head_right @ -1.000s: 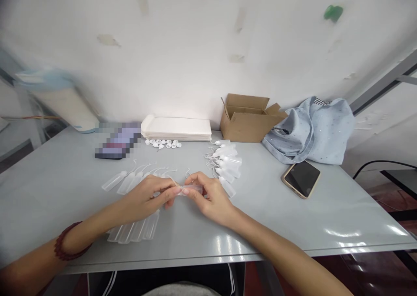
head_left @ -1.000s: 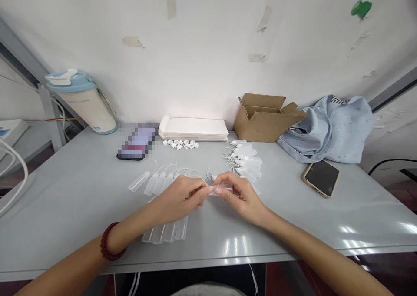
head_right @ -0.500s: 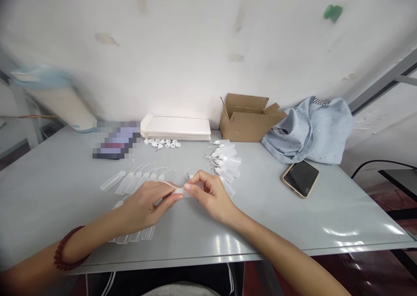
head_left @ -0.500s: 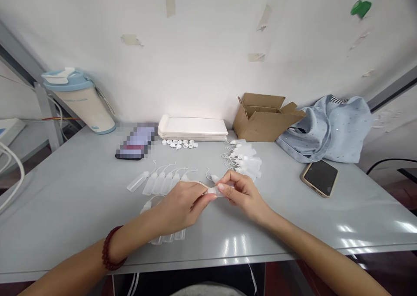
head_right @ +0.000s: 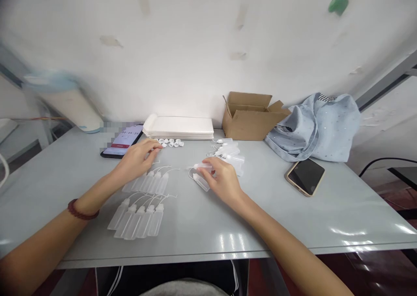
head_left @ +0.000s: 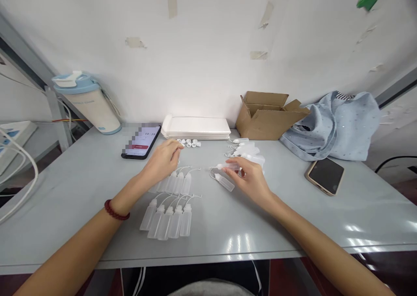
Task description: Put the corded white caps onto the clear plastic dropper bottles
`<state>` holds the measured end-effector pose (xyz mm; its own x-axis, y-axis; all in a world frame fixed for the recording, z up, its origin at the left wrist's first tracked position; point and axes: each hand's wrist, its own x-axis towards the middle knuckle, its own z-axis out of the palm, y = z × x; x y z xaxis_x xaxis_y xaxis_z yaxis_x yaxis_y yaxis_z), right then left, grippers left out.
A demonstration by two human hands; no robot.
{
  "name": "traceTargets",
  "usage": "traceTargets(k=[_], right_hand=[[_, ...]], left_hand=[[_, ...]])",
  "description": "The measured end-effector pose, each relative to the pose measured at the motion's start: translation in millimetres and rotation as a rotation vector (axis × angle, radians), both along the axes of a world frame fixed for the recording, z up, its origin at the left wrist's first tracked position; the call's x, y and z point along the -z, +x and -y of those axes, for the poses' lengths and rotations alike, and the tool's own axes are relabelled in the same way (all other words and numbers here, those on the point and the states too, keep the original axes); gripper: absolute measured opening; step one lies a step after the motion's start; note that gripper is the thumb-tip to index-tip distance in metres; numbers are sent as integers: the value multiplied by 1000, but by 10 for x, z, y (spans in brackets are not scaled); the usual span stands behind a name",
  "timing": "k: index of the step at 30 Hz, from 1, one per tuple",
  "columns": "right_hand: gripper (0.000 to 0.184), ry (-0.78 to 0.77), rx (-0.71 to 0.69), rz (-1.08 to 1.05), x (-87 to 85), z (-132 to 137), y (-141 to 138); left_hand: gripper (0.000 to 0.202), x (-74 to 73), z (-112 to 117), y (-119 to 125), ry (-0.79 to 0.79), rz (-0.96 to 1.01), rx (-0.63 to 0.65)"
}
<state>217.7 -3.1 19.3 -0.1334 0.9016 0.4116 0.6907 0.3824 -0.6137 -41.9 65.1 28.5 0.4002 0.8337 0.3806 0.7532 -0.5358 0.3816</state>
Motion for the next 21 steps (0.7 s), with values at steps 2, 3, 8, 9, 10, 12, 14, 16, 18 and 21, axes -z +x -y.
traceTargets(k=[2, 3, 8, 9, 10, 12, 14, 16, 18, 21], right_hand=[[14, 38, 44, 126, 46, -32, 17], [13, 61, 62, 186, 62, -43, 24], [9, 233, 64, 315, 63, -30, 21], [8, 261, 44, 301, 53, -12, 9], [8, 278, 16, 279, 41, 10, -8], [7, 287, -60, 222, 21, 66, -52], [7, 270, -158, 184, 7, 131, -108], [10, 254, -266, 168, 2, 202, -168], [13, 241, -375, 174, 4, 274, -228], [17, 215, -535, 239, 10, 374, -304]], left_hand=[[35, 65, -86, -19, -5, -37, 20], [38, 92, -116, -18, -12, -52, 32], [41, 158, -193, 2, -47, -113, 54], [41, 161, -200, 2, -52, -121, 56], [40, 162, -206, 0, -58, -127, 58], [39, 160, -215, -3, -65, -137, 63], [37, 158, -222, -3, -68, -145, 67], [35, 160, -228, 0, -71, -153, 69], [33, 168, -235, 2, -71, -161, 65], [32, 185, -246, 1, -73, -177, 52]])
